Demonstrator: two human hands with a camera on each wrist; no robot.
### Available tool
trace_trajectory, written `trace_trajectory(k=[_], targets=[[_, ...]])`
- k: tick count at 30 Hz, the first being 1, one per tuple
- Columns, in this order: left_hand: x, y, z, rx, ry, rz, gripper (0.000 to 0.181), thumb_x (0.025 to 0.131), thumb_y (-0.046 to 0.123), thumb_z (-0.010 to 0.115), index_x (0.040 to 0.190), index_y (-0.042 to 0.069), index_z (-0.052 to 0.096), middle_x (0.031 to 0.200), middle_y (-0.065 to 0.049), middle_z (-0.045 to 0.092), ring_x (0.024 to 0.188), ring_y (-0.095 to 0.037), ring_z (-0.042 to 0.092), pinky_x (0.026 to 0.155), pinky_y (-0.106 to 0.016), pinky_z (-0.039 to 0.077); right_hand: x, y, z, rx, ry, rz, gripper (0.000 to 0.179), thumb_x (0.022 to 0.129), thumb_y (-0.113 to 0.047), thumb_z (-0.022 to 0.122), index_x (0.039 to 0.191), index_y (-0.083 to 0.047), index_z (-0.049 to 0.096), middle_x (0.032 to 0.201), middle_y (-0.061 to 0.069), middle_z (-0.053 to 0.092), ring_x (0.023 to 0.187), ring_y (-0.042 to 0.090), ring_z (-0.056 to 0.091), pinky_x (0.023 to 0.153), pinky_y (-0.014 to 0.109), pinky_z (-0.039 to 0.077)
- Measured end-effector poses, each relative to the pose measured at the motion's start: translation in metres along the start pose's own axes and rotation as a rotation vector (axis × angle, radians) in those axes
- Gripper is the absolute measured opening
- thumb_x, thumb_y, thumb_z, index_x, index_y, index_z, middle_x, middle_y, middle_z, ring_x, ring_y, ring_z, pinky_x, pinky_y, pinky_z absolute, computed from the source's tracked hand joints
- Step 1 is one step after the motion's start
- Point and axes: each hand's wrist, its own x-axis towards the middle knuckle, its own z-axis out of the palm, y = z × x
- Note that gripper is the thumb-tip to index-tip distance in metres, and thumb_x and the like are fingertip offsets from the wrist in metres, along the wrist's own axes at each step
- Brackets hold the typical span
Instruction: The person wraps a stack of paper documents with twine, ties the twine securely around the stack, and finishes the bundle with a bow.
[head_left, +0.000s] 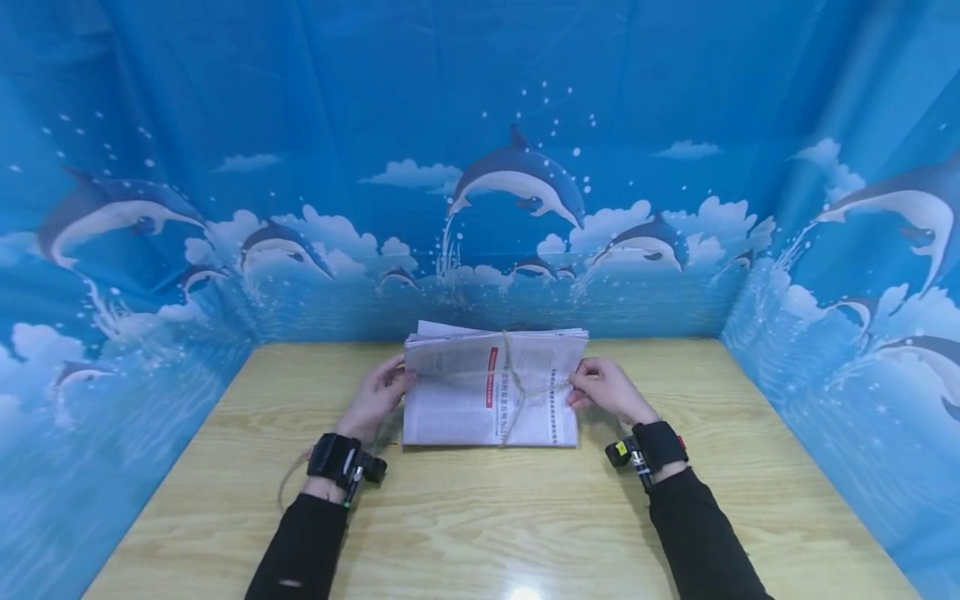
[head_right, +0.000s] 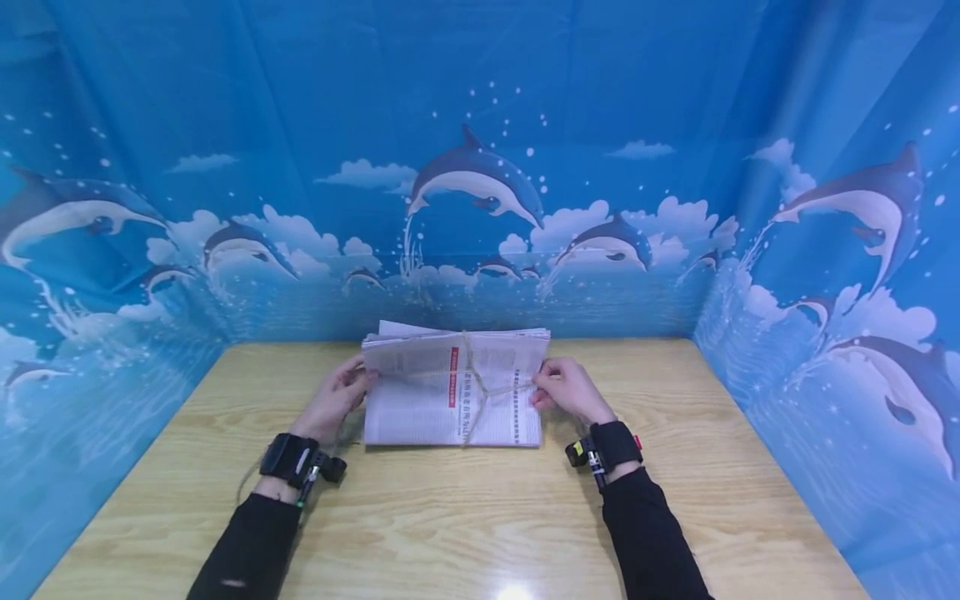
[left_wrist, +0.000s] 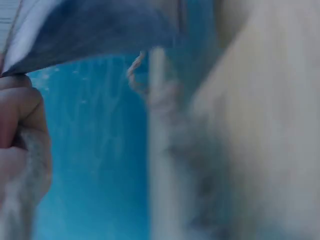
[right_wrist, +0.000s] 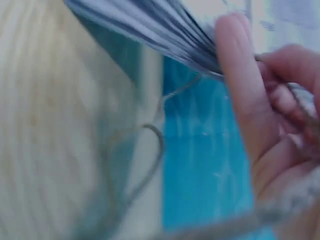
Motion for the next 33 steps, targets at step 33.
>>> trace_trajectory(k=[33], targets=[[-0.028,-0.002,0.001,0.696,-0.307,-0.083,0.032,0.074,0.007,0.081,0.103,0.011,0.070,0.089,-0.002,0.068,0.080,-0.016,0.062,0.068,-0.029,0.053,-0.040,0.022,-0.031,-0.588,-0.303,-0.277,0.014,0.091,-0.008,0.065,0.089,-0.013,0.078,0.088,0.000,0.069,0.078,0.007,0.057,0.072,0.023,0.048]])
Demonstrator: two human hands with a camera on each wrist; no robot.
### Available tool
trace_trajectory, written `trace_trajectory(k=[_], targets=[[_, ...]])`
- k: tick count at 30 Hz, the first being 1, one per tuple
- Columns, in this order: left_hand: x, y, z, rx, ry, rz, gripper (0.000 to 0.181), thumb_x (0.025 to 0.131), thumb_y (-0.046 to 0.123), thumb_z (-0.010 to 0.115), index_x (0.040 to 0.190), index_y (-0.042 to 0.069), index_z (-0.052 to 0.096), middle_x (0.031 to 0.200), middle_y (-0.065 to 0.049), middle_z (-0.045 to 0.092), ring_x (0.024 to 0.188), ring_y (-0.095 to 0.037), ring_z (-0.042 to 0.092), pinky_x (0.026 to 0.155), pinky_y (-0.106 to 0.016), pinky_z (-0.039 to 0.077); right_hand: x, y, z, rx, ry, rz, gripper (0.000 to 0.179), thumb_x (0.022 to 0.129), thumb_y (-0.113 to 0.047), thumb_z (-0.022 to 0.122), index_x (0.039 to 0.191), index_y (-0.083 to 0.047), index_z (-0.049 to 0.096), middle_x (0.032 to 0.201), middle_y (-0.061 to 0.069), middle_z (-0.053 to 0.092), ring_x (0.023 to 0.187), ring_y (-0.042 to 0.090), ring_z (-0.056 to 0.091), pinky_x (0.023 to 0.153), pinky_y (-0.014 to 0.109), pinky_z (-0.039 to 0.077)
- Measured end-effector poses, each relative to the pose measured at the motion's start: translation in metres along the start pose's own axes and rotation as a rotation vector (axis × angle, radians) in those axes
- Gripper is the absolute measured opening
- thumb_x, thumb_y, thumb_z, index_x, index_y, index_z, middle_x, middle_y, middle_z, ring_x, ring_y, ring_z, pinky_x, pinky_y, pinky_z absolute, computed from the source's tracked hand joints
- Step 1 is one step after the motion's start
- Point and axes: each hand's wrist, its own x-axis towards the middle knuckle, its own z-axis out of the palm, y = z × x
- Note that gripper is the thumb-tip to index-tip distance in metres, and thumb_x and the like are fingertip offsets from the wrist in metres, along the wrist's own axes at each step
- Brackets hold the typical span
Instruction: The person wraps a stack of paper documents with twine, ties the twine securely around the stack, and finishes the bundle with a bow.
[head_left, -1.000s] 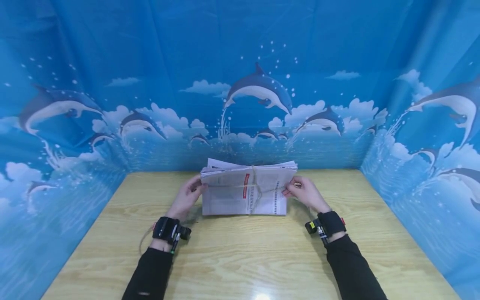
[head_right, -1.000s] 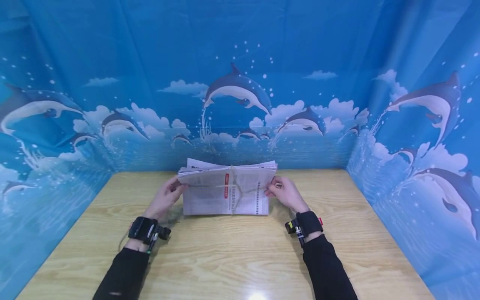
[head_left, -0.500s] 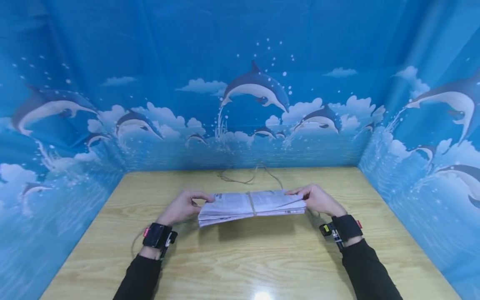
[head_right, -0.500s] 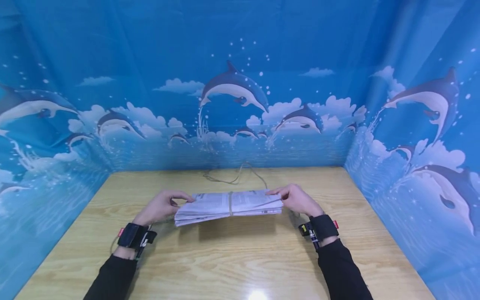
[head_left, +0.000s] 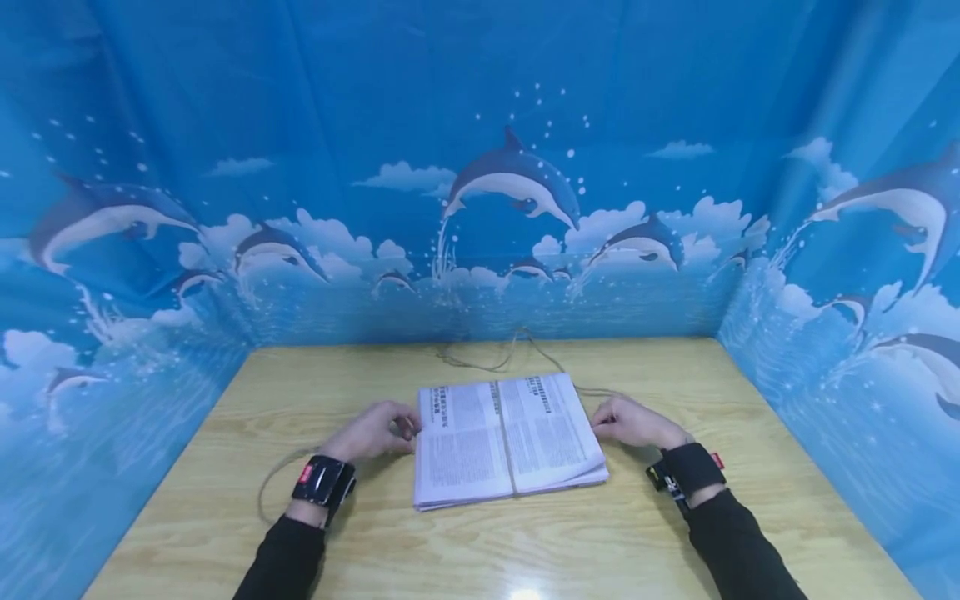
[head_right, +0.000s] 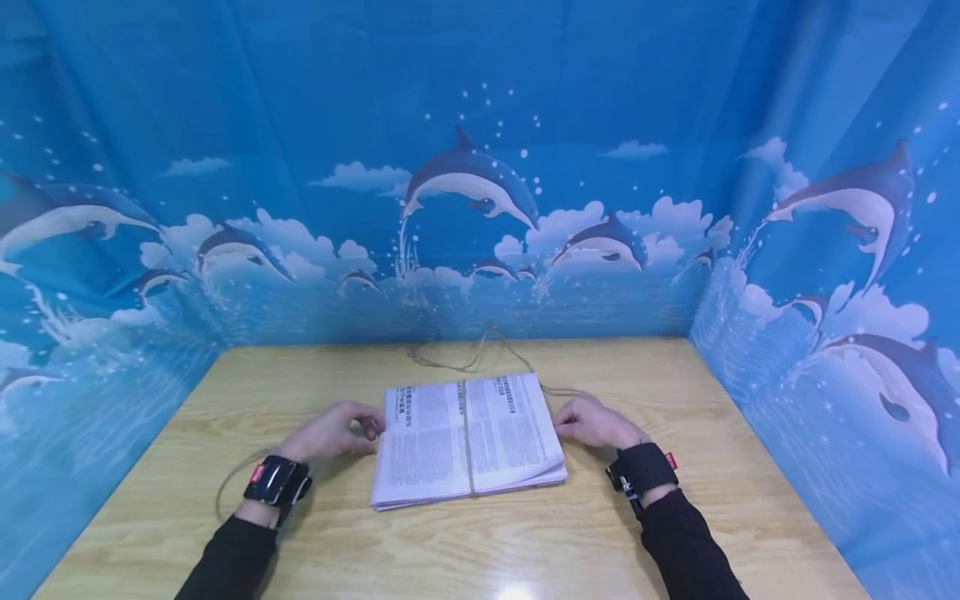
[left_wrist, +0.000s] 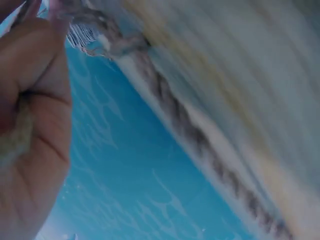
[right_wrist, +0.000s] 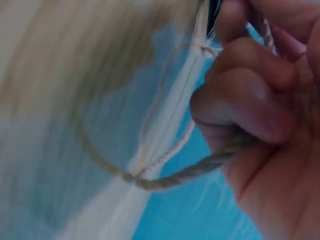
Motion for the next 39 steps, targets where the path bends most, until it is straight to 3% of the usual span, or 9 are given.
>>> trace_trajectory(k=[3,8,10,14,17,22,26,32,39], targets=[[0.002,-0.001,0.003,0.050,0.024,-0.037,0.036,0.077,0.006,0.078,0.112,0.007,0.068,0.088,-0.002,0.067,0.076,-0.014,0.060,0.067,-0.030,0.052,0.001,-0.005,0.002,-0.036,-0.008,0.077,0.018,0.097,-0.008,0.056,0.099,-0.011,0.074,0.091,0.000,0.071,0.077,0.005,0.057,0.073,0.027,0.049],[0.006,0.004,0.007,0.233,0.062,-0.019,0.028,0.085,0.007,0.071,0.112,0.010,0.072,0.096,-0.004,0.072,0.081,-0.014,0.064,0.076,-0.035,0.054,0.008,-0.016,0.006,-0.158,0.038,0.160,0.025,0.099,-0.009,0.049,0.116,-0.006,0.067,0.111,0.011,0.070,0.100,0.025,0.065,0.090,0.048,0.051],[0.007,0.006,0.008,0.300,0.085,0.018,0.024,0.087,0.004,0.067,0.108,0.013,0.073,0.096,-0.004,0.073,0.083,-0.014,0.065,0.080,-0.037,0.054,0.009,-0.018,0.006,-0.196,0.052,0.170,0.025,0.097,-0.008,0.050,0.114,-0.007,0.069,0.110,0.010,0.070,0.098,0.026,0.065,0.090,0.049,0.051],[0.006,0.004,0.008,0.377,0.113,0.118,0.025,0.091,0.001,0.063,0.109,0.014,0.075,0.096,-0.006,0.074,0.083,-0.018,0.066,0.080,-0.040,0.055,0.008,-0.021,0.004,-0.222,0.030,0.165,0.023,0.091,-0.004,0.053,0.096,-0.012,0.074,0.089,0.002,0.069,0.073,0.014,0.056,0.073,0.037,0.048],[0.004,0.000,0.007,0.375,0.104,0.111,0.028,0.092,0.003,0.063,0.116,0.014,0.072,0.105,-0.007,0.074,0.085,-0.020,0.067,0.082,-0.041,0.054,0.008,-0.021,0.005,-0.224,0.012,0.178,0.021,0.091,-0.003,0.053,0.094,-0.011,0.073,0.082,0.001,0.064,0.066,0.013,0.049,0.067,0.032,0.042],[0.004,-0.003,0.006,0.311,0.067,0.002,0.034,0.090,0.022,0.070,0.124,0.015,0.068,0.114,-0.005,0.072,0.086,-0.015,0.064,0.080,-0.039,0.053,0.011,-0.020,0.009,-0.224,0.035,0.264,0.026,0.094,-0.006,0.053,0.116,-0.003,0.066,0.092,0.005,0.066,0.067,0.014,0.050,0.067,0.033,0.042],[0.004,-0.003,0.005,0.279,0.039,-0.038,0.043,0.085,0.032,0.075,0.125,0.017,0.068,0.114,-0.004,0.071,0.091,-0.017,0.066,0.082,-0.040,0.054,0.011,-0.021,0.010,-0.234,0.036,0.287,0.030,0.094,-0.007,0.053,0.121,-0.003,0.064,0.095,0.006,0.067,0.069,0.015,0.051,0.068,0.035,0.043],[0.005,0.001,0.007,0.323,0.079,0.006,0.027,0.093,0.017,0.065,0.120,0.015,0.070,0.122,-0.006,0.069,0.114,-0.027,0.065,0.099,-0.046,0.049,0.011,-0.022,0.009,-0.223,0.045,0.285,0.029,0.095,-0.009,0.053,0.121,-0.005,0.064,0.099,0.008,0.068,0.072,0.015,0.052,0.073,0.037,0.045],[0.003,0.002,0.011,0.388,0.119,0.028,0.028,0.095,0.006,0.057,0.117,0.016,0.072,0.120,-0.004,0.070,0.117,-0.027,0.063,0.102,-0.045,0.047,0.011,-0.016,0.009,-0.224,0.023,0.274,0.022,0.093,-0.003,0.050,0.107,-0.013,0.064,0.105,0.008,0.067,0.078,0.017,0.054,0.072,0.037,0.046]])
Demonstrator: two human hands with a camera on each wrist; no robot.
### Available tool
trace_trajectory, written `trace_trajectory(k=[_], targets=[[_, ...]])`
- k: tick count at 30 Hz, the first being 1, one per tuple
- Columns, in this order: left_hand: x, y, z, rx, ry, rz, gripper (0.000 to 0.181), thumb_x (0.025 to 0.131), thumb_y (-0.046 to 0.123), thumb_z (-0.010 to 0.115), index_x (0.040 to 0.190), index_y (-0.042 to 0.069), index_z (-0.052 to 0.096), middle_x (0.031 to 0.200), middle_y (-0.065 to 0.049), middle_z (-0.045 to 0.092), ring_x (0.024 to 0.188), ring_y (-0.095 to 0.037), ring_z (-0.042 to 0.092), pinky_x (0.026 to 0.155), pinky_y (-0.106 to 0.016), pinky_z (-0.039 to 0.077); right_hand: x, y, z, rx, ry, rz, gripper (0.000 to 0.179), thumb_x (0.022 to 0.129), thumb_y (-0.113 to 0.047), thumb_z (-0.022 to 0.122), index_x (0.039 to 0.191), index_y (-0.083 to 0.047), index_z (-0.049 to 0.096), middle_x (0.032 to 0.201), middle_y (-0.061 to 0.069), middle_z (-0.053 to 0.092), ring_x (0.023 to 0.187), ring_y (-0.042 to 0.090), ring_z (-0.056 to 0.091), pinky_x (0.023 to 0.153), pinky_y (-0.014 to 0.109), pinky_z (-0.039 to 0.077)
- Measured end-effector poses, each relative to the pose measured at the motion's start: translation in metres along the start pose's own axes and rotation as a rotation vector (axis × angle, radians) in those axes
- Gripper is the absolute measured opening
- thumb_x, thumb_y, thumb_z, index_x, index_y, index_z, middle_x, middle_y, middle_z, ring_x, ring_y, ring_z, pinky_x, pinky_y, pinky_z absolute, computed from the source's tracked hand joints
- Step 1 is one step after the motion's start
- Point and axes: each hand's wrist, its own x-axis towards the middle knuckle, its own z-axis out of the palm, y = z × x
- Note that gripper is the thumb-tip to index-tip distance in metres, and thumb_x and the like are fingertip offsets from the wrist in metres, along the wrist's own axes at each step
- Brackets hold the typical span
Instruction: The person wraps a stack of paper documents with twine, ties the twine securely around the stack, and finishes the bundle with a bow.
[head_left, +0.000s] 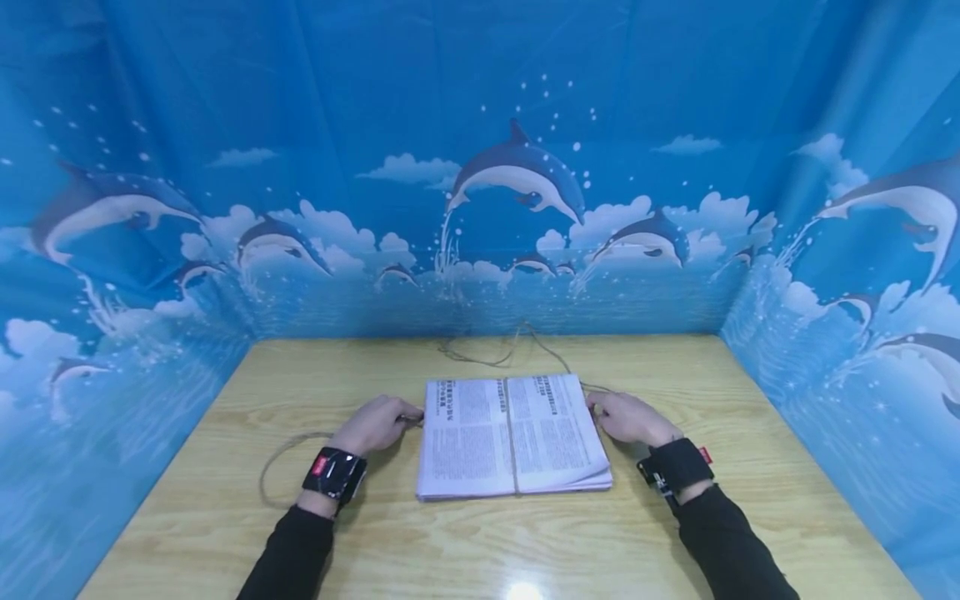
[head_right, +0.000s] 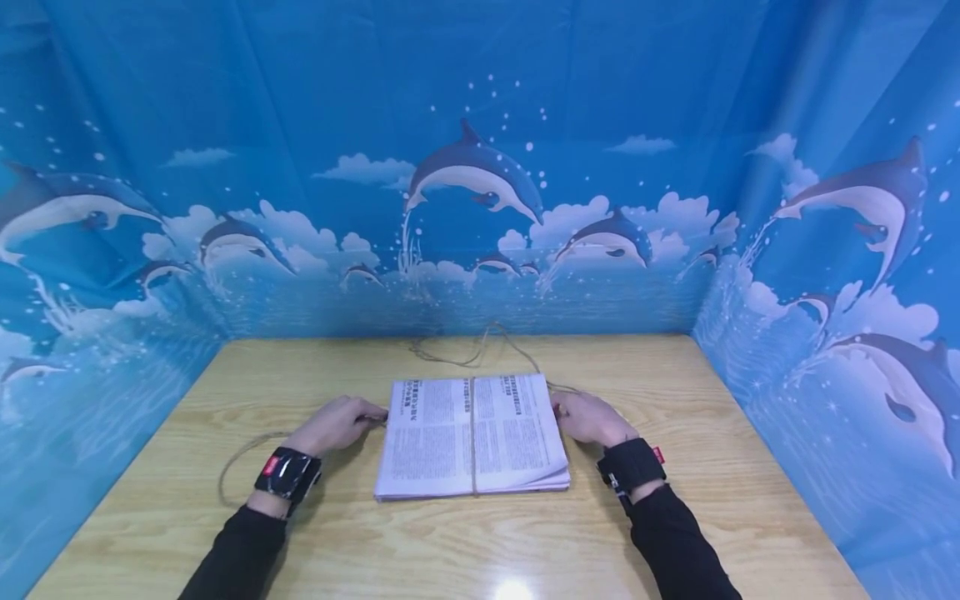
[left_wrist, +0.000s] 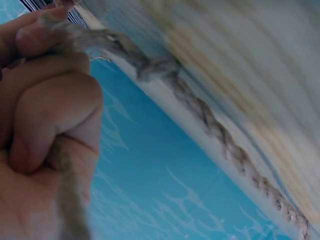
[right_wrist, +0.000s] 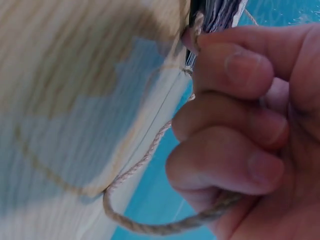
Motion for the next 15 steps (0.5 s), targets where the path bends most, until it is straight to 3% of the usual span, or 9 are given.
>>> trace_trajectory(k=[6,15], targets=[[-0.0040,-0.0016,-0.0039,-0.006,-0.040,-0.002,0.030,0.097,0.009,0.055,0.124,0.015,0.068,0.126,-0.006,0.067,0.122,-0.031,0.060,0.104,-0.048,0.045,-0.0017,0.0030,-0.0030,0.012,0.012,-0.054,0.022,0.095,-0.002,0.050,0.100,-0.019,0.064,0.109,0.007,0.068,0.089,0.019,0.060,0.082,0.044,0.050],[-0.0044,-0.0019,-0.0036,-0.033,-0.072,-0.059,0.029,0.099,0.016,0.055,0.126,0.018,0.067,0.129,-0.004,0.066,0.126,-0.029,0.057,0.106,-0.048,0.042,-0.0041,0.0035,-0.0043,0.016,0.008,-0.089,0.021,0.098,-0.004,0.051,0.100,-0.018,0.067,0.106,0.004,0.069,0.090,0.018,0.060,0.082,0.042,0.049]])
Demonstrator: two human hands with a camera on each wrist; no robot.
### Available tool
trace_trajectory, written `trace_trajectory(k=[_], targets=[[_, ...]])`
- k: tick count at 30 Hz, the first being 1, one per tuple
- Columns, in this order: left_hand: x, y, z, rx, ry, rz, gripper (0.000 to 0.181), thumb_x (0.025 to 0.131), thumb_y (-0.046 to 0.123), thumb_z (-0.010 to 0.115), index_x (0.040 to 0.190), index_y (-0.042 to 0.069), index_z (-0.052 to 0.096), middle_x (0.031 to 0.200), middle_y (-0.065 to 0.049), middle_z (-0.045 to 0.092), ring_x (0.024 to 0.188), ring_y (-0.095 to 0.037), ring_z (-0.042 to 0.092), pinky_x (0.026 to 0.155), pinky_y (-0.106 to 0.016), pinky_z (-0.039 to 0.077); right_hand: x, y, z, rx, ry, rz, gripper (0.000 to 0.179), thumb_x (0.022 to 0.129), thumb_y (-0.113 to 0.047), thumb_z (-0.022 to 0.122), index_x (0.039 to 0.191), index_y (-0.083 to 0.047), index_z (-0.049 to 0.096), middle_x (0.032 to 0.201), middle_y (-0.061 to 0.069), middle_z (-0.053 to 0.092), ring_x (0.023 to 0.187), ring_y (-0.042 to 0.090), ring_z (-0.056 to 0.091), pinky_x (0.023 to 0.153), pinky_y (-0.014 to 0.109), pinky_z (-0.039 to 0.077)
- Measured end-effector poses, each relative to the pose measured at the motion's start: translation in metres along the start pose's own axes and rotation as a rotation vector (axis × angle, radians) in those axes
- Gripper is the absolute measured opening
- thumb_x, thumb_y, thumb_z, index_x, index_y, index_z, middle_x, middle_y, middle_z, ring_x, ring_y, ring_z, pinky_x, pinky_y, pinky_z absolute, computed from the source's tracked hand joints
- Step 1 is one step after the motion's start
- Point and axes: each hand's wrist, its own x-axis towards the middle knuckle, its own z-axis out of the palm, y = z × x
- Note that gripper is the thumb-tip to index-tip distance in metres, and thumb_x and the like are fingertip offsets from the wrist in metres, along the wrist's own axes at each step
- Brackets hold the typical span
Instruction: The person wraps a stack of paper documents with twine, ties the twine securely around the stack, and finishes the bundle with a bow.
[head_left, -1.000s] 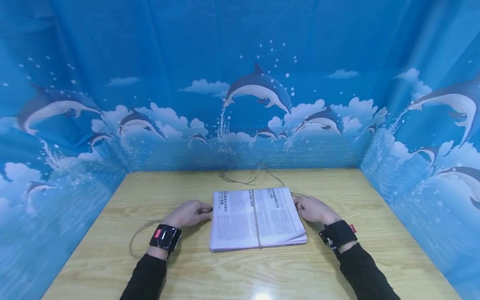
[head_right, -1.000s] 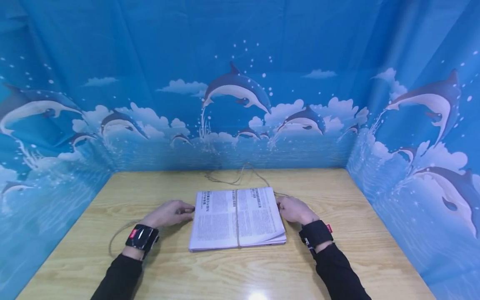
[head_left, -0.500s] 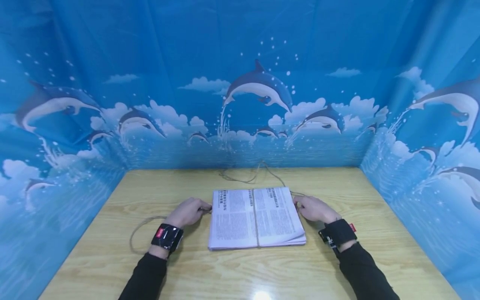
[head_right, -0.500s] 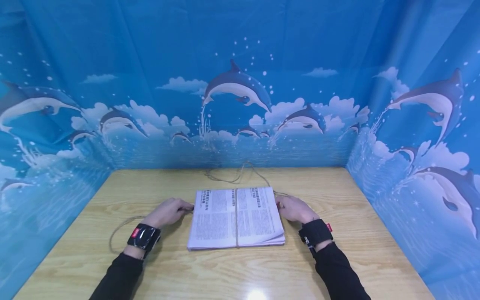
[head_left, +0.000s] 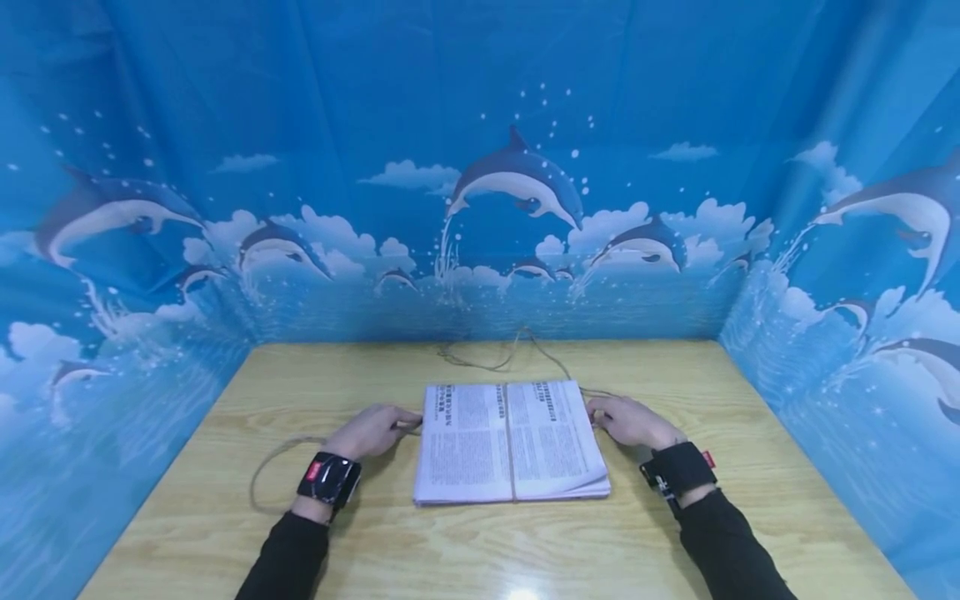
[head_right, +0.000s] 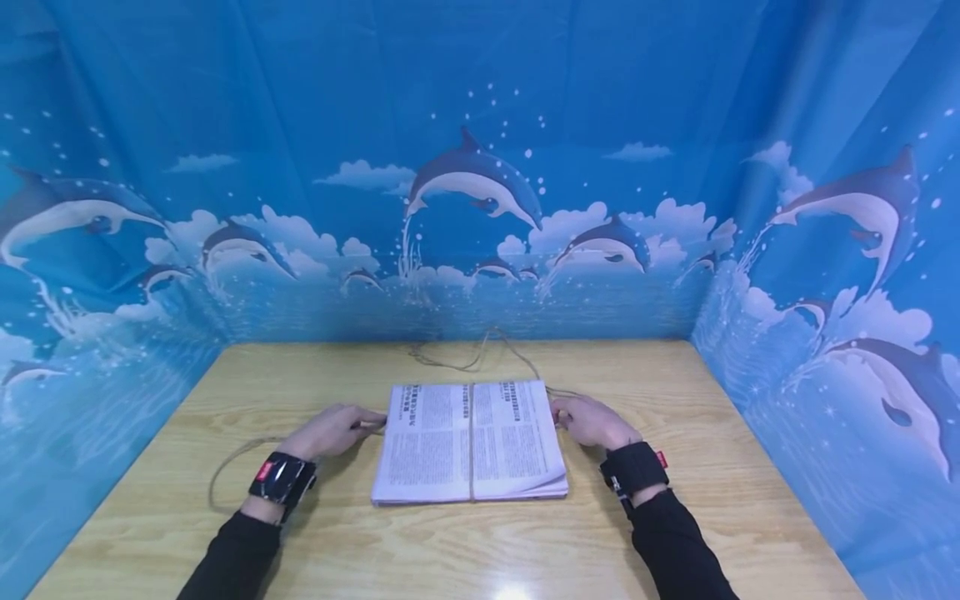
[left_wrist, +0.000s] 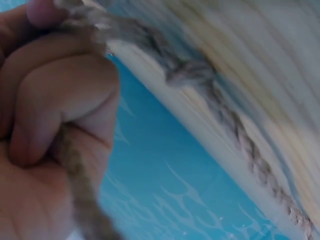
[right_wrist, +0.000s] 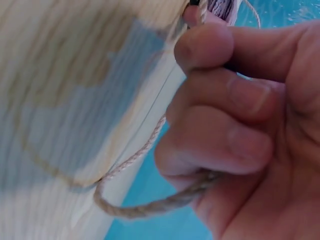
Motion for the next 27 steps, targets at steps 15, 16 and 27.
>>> trace_trajectory(k=[15,16,27], targets=[[0.0034,0.0001,0.0057,-0.051,-0.004,-0.009,0.033,0.100,0.015,0.053,0.132,0.017,0.062,0.135,-0.008,0.061,0.129,-0.032,0.054,0.107,-0.051,0.041,-0.0037,0.0010,-0.0033,0.088,-0.030,0.058,0.023,0.100,-0.005,0.047,0.101,-0.013,0.068,0.059,0.003,0.057,0.049,0.010,0.046,0.051,0.026,0.036],[0.0031,-0.0002,0.0057,-0.053,-0.007,-0.014,0.033,0.100,0.015,0.053,0.132,0.018,0.062,0.135,-0.008,0.061,0.129,-0.032,0.054,0.107,-0.051,0.040,-0.0035,0.0013,-0.0032,0.086,-0.027,0.058,0.023,0.100,-0.005,0.047,0.100,-0.014,0.068,0.058,0.002,0.056,0.048,0.010,0.045,0.051,0.025,0.036],[-0.0015,-0.0028,-0.0019,-0.069,-0.006,-0.034,0.031,0.099,0.017,0.056,0.129,0.014,0.064,0.130,-0.011,0.064,0.119,-0.032,0.060,0.100,-0.050,0.047,-0.0035,0.0060,-0.0039,0.056,-0.009,0.073,0.015,0.097,-0.007,0.056,0.093,-0.013,0.069,0.061,-0.001,0.059,0.051,0.008,0.047,0.052,0.024,0.038]])
